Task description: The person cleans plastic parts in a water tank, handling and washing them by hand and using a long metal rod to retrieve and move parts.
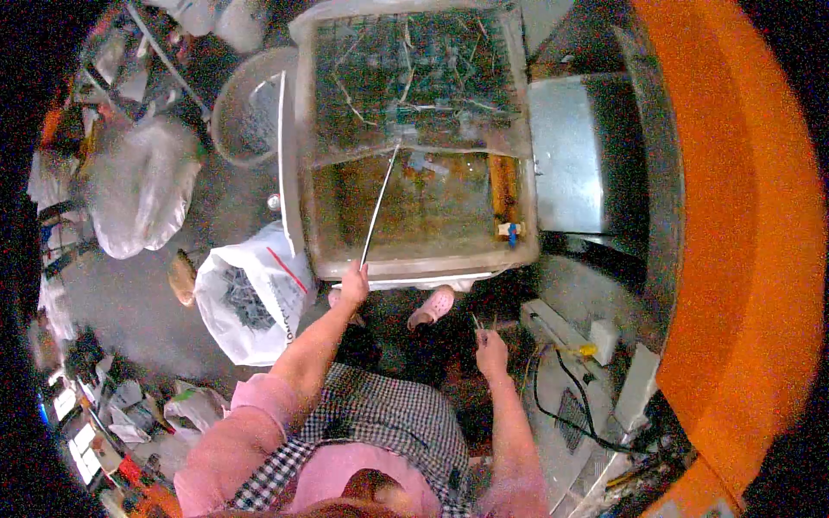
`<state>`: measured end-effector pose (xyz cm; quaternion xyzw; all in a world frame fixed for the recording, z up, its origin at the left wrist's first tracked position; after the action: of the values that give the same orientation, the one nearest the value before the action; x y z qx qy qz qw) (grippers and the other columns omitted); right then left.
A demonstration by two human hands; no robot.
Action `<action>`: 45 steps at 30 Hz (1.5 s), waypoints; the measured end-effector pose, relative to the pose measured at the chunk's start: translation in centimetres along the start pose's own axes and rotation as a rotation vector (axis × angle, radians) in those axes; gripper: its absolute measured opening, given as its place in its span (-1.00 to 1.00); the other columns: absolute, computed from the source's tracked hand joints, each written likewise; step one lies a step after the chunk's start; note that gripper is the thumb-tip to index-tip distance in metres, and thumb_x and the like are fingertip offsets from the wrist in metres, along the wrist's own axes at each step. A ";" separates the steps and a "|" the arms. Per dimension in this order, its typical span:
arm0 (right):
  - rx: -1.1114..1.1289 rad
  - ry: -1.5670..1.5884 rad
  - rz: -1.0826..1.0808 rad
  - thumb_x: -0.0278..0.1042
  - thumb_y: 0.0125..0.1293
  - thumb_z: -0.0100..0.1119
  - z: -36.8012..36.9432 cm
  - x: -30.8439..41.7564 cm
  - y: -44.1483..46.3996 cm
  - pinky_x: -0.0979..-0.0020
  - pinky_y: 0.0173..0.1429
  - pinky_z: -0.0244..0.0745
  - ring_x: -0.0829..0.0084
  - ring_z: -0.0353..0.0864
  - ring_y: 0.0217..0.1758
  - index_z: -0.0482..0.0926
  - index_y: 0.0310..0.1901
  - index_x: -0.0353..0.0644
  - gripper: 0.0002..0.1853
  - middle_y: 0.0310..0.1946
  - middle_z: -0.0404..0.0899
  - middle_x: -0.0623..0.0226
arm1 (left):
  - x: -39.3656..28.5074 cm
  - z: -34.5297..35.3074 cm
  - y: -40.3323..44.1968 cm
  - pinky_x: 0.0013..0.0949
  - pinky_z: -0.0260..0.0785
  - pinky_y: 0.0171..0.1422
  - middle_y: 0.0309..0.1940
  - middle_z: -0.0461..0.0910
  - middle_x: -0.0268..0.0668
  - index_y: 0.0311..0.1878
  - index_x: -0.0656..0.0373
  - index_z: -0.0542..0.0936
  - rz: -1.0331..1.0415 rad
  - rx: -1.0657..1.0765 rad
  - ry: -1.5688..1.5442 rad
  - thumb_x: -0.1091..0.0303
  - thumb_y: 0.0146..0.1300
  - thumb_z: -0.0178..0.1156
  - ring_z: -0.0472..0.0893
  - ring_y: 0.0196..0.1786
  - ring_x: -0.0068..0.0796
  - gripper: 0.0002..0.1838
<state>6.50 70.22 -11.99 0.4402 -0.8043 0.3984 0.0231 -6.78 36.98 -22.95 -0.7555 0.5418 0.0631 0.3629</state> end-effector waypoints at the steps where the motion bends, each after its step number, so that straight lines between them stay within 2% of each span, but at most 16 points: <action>1: -0.038 -0.039 -0.141 -0.36 0.20 0.02 1.0 -0.3 0.7 0.20 -0.31 0.30 0.06 0.43 -0.39 0.46 -0.35 -0.27 -0.85 -0.46 0.45 0.06 | 0.6 1.2 0.7 0.11 0.26 -0.20 -0.41 0.48 0.19 -0.03 0.19 0.34 -0.017 0.002 -0.011 0.21 0.27 -0.12 0.46 -0.28 0.23 -0.70; 4: -0.037 -0.043 -0.202 -0.38 0.20 0.01 3.2 -1.0 2.6 0.21 -0.31 0.32 0.07 0.44 -0.39 0.49 -0.29 -0.24 -0.86 -0.43 0.45 0.09 | 1.8 4.1 2.3 0.14 0.25 -0.23 -0.45 0.48 0.16 -0.05 0.17 0.31 -0.045 -0.076 -0.083 0.16 0.28 -0.14 0.45 -0.33 0.26 -0.69; 6: 0.021 0.016 -0.155 -0.38 0.21 0.00 4.4 -1.3 3.6 0.22 -0.28 0.33 0.08 0.45 -0.37 0.50 -0.26 -0.23 -0.86 -0.41 0.46 0.10 | 2.0 5.2 3.9 0.13 0.24 -0.23 -0.43 0.48 0.16 -0.05 0.14 0.31 -0.123 -0.025 -0.088 0.12 0.29 -0.15 0.44 -0.31 0.25 -0.67; 10: 0.118 -0.010 -0.117 -0.39 0.21 -0.02 7.1 -1.6 4.9 0.24 -0.21 0.34 0.11 0.47 -0.29 0.51 -0.22 -0.21 -0.84 -0.35 0.48 0.10 | 3.5 6.7 4.7 0.13 0.20 -0.28 -0.44 0.47 0.16 -0.05 0.15 0.31 -0.043 -0.083 -0.123 0.17 0.28 -0.13 0.44 -0.31 0.22 -0.71; 13: 0.170 0.044 -0.116 -0.53 0.05 0.03 7.9 -0.8 4.7 0.24 -0.16 0.37 0.05 0.46 -0.22 0.49 -0.21 -0.17 -0.78 -0.30 0.49 0.12 | 4.9 6.0 3.3 0.11 0.21 -0.30 -0.46 0.47 0.16 -0.06 0.17 0.32 -0.037 -0.132 -0.153 0.20 0.28 -0.11 0.44 -0.31 0.22 -0.72; 19: 0.205 -0.049 -0.216 -0.57 0.03 0.01 8.2 1.3 5.1 0.21 -0.15 0.37 0.07 0.46 -0.21 0.49 -0.23 -0.15 -0.77 -0.30 0.47 0.14 | 4.7 2.9 1.7 0.07 0.25 -0.30 -0.44 0.47 0.17 -0.06 0.18 0.35 -0.106 -0.161 -0.217 0.21 0.26 -0.10 0.44 -0.29 0.22 -0.71; 20: 0.205 -0.051 -0.222 -0.57 0.03 0.01 8.0 1.7 5.3 0.21 -0.15 0.37 0.07 0.46 -0.21 0.49 -0.23 -0.15 -0.77 -0.30 0.47 0.14 | 5.0 3.2 2.2 0.07 0.26 -0.30 -0.43 0.47 0.17 -0.06 0.18 0.36 -0.112 -0.152 -0.213 0.21 0.27 -0.10 0.44 -0.29 0.23 -0.71; 22: 0.216 -0.023 -0.273 -0.44 0.20 -0.05 7.6 2.6 5.7 0.23 -0.18 0.37 0.07 0.48 -0.22 0.52 -0.22 -0.19 -0.83 -0.31 0.48 0.09 | 5.3 4.0 3.2 0.07 0.26 -0.29 -0.42 0.47 0.16 -0.07 0.19 0.37 -0.120 -0.147 -0.211 0.21 0.27 -0.10 0.44 -0.29 0.23 -0.71; 26: 0.200 -0.051 -0.226 -0.44 0.19 -0.03 7.9 3.1 6.8 0.23 -0.18 0.37 0.06 0.48 -0.23 0.52 -0.23 -0.19 -0.84 -0.33 0.48 0.09 | 4.2 4.2 4.8 0.07 0.25 -0.30 -0.41 0.46 0.17 -0.05 0.16 0.35 -0.117 -0.257 -0.235 0.20 0.27 -0.11 0.43 -0.30 0.25 -0.72; 31: 0.172 -0.058 -0.278 -0.51 0.14 -0.01 7.9 3.1 6.6 0.22 -0.19 0.37 0.05 0.48 -0.23 0.51 -0.24 -0.18 -0.84 -0.34 0.49 0.09 | 5.7 3.8 4.9 0.08 0.22 -0.32 -0.43 0.45 0.18 -0.01 0.17 0.30 -0.072 -0.238 -0.251 0.25 0.28 -0.12 0.43 -0.30 0.25 -0.72; 33: 0.197 -0.028 -0.282 -0.54 0.11 -0.01 7.7 3.0 5.8 0.22 -0.19 0.37 0.05 0.47 -0.24 0.50 -0.24 -0.18 -0.83 -0.34 0.48 0.10 | 7.1 1.6 1.2 0.06 0.25 -0.28 -0.42 0.44 0.20 0.00 0.17 0.30 -0.163 -0.091 -0.159 0.24 0.28 -0.12 0.42 -0.27 0.26 -0.71; 34: 0.222 -0.006 -0.280 -0.57 0.08 -0.01 7.6 2.9 5.4 0.21 -0.19 0.37 0.05 0.47 -0.24 0.49 -0.24 -0.17 -0.81 -0.35 0.48 0.11 | 9.1 1.1 -0.7 0.05 0.27 -0.26 -0.41 0.46 0.19 0.01 0.17 0.29 -0.029 -0.194 -0.061 0.24 0.28 -0.12 0.43 -0.27 0.26 -0.70; 36: 0.249 -0.039 -0.289 -0.60 0.05 -0.01 7.6 2.8 4.8 0.21 -0.19 0.37 0.06 0.47 -0.24 0.48 -0.24 -0.17 -0.79 -0.35 0.47 0.12 | 10.3 -0.6 -4.3 0.04 0.29 -0.24 -0.40 0.48 0.17 0.02 0.17 0.29 -0.093 -0.156 -0.033 0.24 0.27 -0.10 0.44 -0.26 0.26 -0.69; 37: 0.274 -0.078 -0.296 -0.62 0.03 -0.01 7.7 2.7 4.7 0.22 -0.19 0.37 0.06 0.47 -0.25 0.47 -0.25 -0.17 -0.77 -0.36 0.46 0.13 | 9.7 -2.3 -5.9 0.04 0.31 -0.23 -0.39 0.49 0.16 0.03 0.17 0.29 -0.293 -0.016 -0.103 0.25 0.26 -0.10 0.45 -0.26 0.25 -0.68; 39: 0.264 -0.072 -0.320 -0.63 0.02 -0.01 8.0 2.7 4.8 0.22 -0.19 0.37 0.07 0.47 -0.25 0.47 -0.25 -0.17 -0.77 -0.36 0.45 0.13 | 10.9 -3.1 -7.0 0.04 0.30 -0.25 -0.40 0.49 0.16 0.03 0.17 0.29 -0.273 -0.036 -0.075 0.24 0.27 -0.10 0.45 -0.27 0.25 -0.68; 45: 0.241 -0.047 -0.345 -0.65 0.01 -0.02 8.3 3.9 5.8 0.24 -0.18 0.37 0.07 0.46 -0.25 0.48 -0.24 -0.18 -0.75 -0.36 0.45 0.13 | 12.1 -1.5 -1.9 0.10 0.25 -0.26 -0.45 0.49 0.14 -0.05 0.21 0.32 -0.208 -0.073 0.007 0.19 0.28 -0.14 0.45 -0.31 0.25 -0.69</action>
<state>2.48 63.74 -19.75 0.5803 -0.6637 0.4716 0.0192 -0.73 27.01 -26.88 -0.8205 0.4591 0.0420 0.3379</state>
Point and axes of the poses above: each hand's wrist, its own y-axis towards the middle knuckle, its own z-axis out of the palm, x = y × z, the point moved 5 cm from there along y, towards the middle knuckle
